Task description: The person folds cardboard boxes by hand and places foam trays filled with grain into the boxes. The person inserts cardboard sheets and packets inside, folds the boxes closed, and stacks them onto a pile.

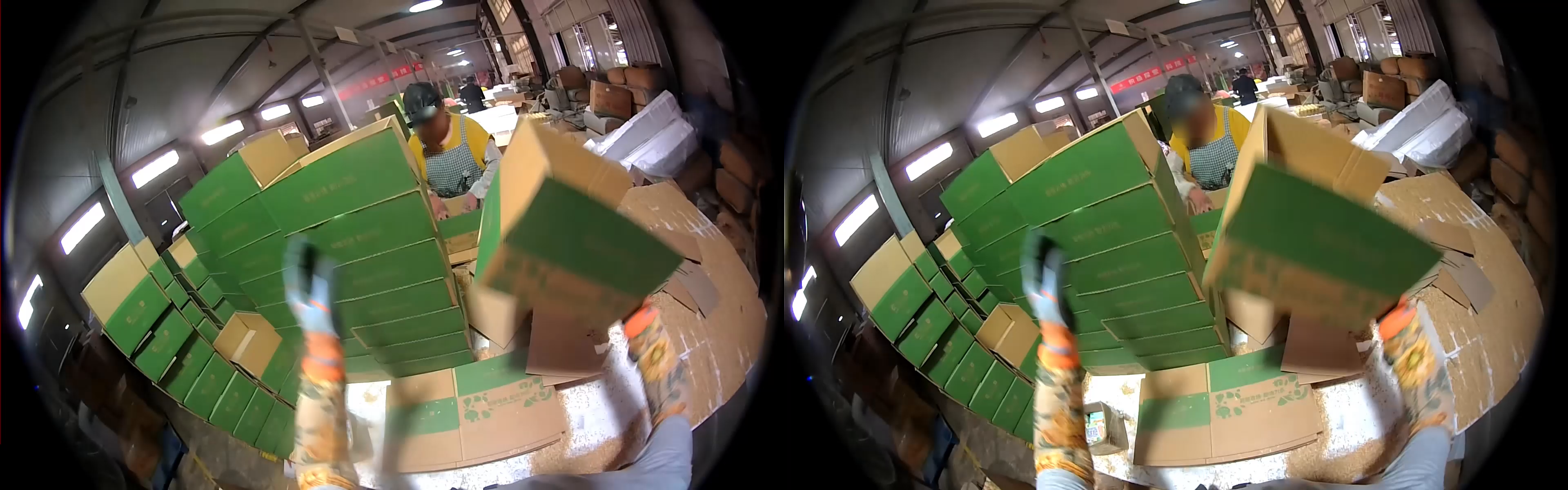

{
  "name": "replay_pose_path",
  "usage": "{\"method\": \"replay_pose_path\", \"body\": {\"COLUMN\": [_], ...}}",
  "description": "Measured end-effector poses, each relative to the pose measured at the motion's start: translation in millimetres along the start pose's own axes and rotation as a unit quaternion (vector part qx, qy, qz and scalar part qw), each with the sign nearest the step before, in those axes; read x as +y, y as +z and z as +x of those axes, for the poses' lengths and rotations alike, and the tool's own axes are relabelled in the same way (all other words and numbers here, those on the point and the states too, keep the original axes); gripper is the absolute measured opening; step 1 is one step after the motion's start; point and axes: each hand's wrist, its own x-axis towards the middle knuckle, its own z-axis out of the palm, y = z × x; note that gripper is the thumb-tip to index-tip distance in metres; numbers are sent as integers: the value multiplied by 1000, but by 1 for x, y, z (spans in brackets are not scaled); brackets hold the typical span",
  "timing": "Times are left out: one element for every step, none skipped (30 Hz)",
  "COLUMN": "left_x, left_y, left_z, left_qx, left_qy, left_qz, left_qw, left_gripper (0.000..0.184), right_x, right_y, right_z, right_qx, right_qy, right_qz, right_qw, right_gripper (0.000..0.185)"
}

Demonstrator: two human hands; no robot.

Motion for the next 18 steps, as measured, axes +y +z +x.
{"method": "replay_pose_path", "body": {"left_x": [-14, -28, -41, -53, -65, -70, -72, -77, -82, -83, -82, -98, -118, -130, -120, -108, -81, -79], "left_y": [-12, -28, -39, -43, -45, -45, -40, -35, -30, -25, -24, -26, -30, -37, -37, -36, -32, -34], "left_z": [33, 61, 81, 92, 101, 106, 108, 108, 108, 107, 105, 107, 109, 108, 105, 99, 97, 101], "left_qx": [102, 123, 144, 143, 100, 56, 49, 44, 41, 44, 45, 56, 69, 44, 37, 49, 58, 56], "left_qy": [26, 5, -14, -8, -45, -81, -47, -27, -9, -4, -44, -63, -82, -15, -7, -19, -35, -44], "left_qz": [-24, 5, 34, 29, 20, 12, 30, 7, -15, -10, -33, -43, -50, -72, -106, 31, 167, 215], "left_qw": [994, 992, 989, 989, 994, 995, 997, 999, 999, 999, 997, 996, 993, 996, 994, 998, 984, 974], "left_gripper": [44, 45, 45, 45, 45, 46, 43, 43, 42, 41, 40, 39, 38, 28, 36, 43, 50, 60], "right_x": [-19, -40, -57, -74, -87, -97, -106, -112, -115, -116, -113, -108, -100, -92, -82, -68, -59, -49], "right_y": [8, 20, 34, 49, 65, 82, 96, 111, 126, 142, 156, 171, 184, 197, 207, 216, 222, 225], "right_z": [20, 45, 72, 101, 129, 157, 182, 207, 233, 258, 280, 301, 322, 339, 354, 367, 375, 382], "right_qx": [-8, -15, -24, -32, -39, -43, -48, -52, -53, -53, -52, -49, -44, -36, -28, -19, -11, -2], "right_qy": [-33, -63, -92, -116, -137, -155, -168, -178, -184, -188, -189, -188, -183, -177, -169, -158, -146, -138], "right_qz": [-19, -38, -56, -72, -88, -104, -118, -130, -148, -165, -183, -203, -227, -249, -275, -300, -325, -350], "right_qw": [999, 997, 994, 990, 986, 981, 978, 974, 970, 967, 963, 960, 956, 952, 946, 941, 934, 927], "right_gripper": [47, 46, 46, 46, 45, 45, 44, 44, 43, 43, 42, 42, 41, 41, 40, 40, 39, 39]}}
